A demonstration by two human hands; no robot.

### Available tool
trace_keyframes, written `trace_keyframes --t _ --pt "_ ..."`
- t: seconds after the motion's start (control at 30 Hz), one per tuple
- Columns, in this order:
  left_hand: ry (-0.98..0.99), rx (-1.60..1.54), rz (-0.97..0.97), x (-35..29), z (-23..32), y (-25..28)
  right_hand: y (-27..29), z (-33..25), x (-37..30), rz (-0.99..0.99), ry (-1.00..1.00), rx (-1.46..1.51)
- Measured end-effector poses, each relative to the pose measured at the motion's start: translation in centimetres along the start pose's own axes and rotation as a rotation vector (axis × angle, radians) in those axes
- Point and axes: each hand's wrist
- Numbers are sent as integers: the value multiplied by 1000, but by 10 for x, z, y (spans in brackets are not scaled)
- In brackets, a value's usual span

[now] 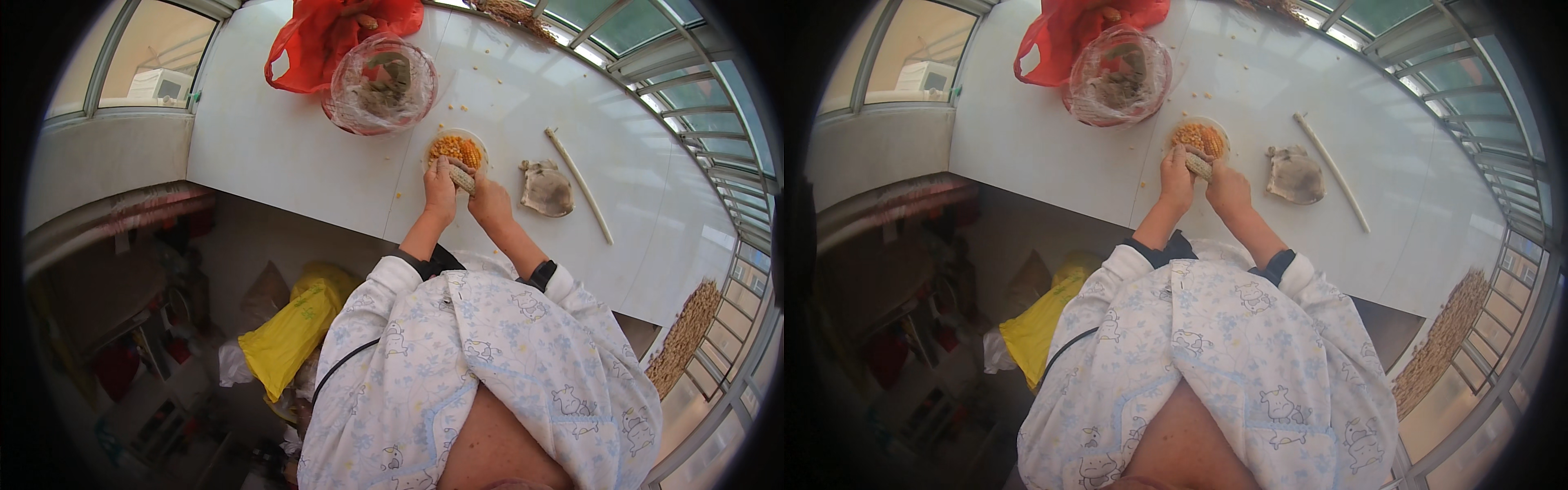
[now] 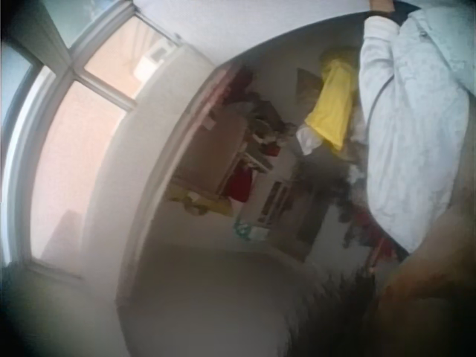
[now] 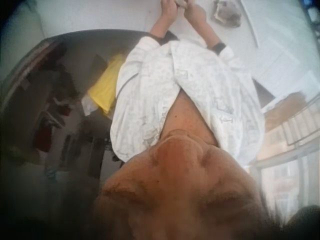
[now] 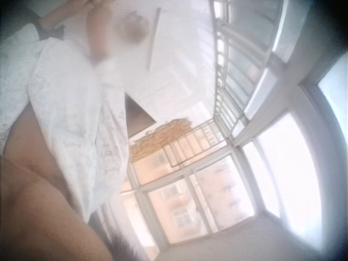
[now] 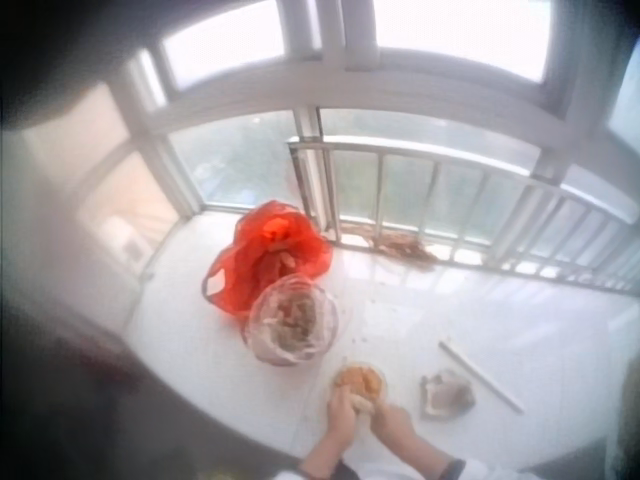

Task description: The person removes corn kernels from a cob by hand, placing the kernels into a bowl on a white countertop. The person handles multiple corn cobs and collects the kernels in a bowl.

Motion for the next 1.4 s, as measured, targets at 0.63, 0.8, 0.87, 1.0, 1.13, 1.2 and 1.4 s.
trace_keyframes --t 0.63,0.8,0.87,1.0,1.13,1.2,1.4 --pt "70 286 -165 -9 42 3 46 -12 9 -680 -493 1175" --pt "148 99 -76 -5 49 1 82 -9 23 -537 -326 1127" --pt "125 160 -99 -4 53 2 102 -16 37 -423 -275 1077" --pt "115 249 -112 -6 56 7 138 -49 103 -272 -103 967" --pt "60 282 -118 -7 61 16 141 -109 194 -338 -2 910" --pt "61 265 -111 -7 68 22 130 -149 245 -363 -6 866" --pt "44 274 -51 -4 74 31 105 -188 329 -108 91 755"
Point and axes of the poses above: each hand's wrist, its own x-axis towards the middle knuckle, its own y-axis out of the back of the hand, z = x × y, and after that the axes turned 4 degrees about x, right-handed
